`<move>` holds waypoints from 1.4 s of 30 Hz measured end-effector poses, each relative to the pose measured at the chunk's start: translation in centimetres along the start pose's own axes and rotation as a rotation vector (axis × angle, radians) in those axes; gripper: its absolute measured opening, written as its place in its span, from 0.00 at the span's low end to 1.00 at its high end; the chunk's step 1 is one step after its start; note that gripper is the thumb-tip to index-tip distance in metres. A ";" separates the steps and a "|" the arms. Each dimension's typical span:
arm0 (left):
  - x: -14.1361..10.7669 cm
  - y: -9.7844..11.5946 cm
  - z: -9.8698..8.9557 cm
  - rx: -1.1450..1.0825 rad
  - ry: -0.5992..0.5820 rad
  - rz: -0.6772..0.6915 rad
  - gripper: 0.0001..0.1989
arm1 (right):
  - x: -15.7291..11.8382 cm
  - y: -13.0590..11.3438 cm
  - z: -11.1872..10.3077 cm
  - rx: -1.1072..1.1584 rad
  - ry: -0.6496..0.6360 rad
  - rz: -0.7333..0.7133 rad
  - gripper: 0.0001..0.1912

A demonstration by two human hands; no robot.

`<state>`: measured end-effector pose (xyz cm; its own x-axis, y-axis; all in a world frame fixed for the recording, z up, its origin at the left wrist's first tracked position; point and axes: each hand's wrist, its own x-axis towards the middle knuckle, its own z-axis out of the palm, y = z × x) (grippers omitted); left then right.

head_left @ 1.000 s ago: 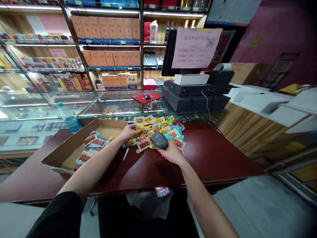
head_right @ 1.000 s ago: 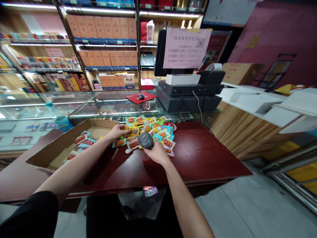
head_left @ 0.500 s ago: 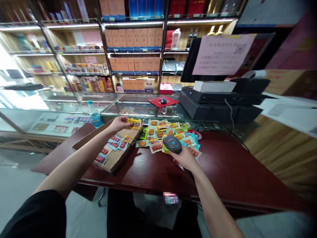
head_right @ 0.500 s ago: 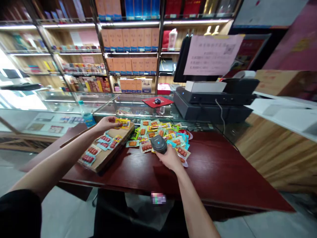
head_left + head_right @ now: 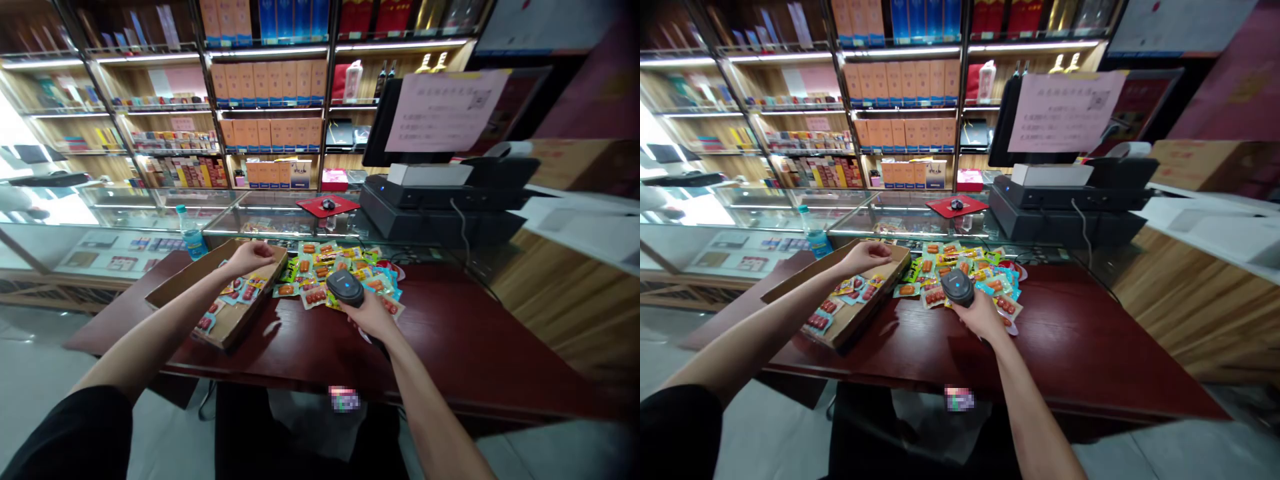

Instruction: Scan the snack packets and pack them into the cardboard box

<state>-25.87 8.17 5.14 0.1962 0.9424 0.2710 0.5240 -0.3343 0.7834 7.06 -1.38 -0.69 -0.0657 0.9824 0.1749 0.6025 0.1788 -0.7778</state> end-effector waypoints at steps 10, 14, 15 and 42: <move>1.1 0.7 12.7 0.273 -0.381 0.340 0.15 | -1.0 0.5 -1.2 0.004 0.067 0.048 0.14; 0.3 -0.5 13.1 0.422 -0.523 0.383 0.26 | -1.3 0.3 -1.3 -0.019 0.081 0.052 0.13; 0.2 -0.7 13.0 0.457 -0.544 0.380 0.29 | -1.3 0.3 -1.3 -0.031 0.092 0.045 0.13; 1.8 -1.0 12.3 -0.412 -0.341 -0.376 0.15 | -2.1 0.0 -0.7 -0.059 0.008 0.020 0.14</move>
<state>-15.87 10.01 -2.00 0.3486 0.9151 -0.2027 0.2610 0.1129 0.9587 7.72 -3.48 -0.61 -0.0469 0.9853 0.1642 0.6492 0.1549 -0.7447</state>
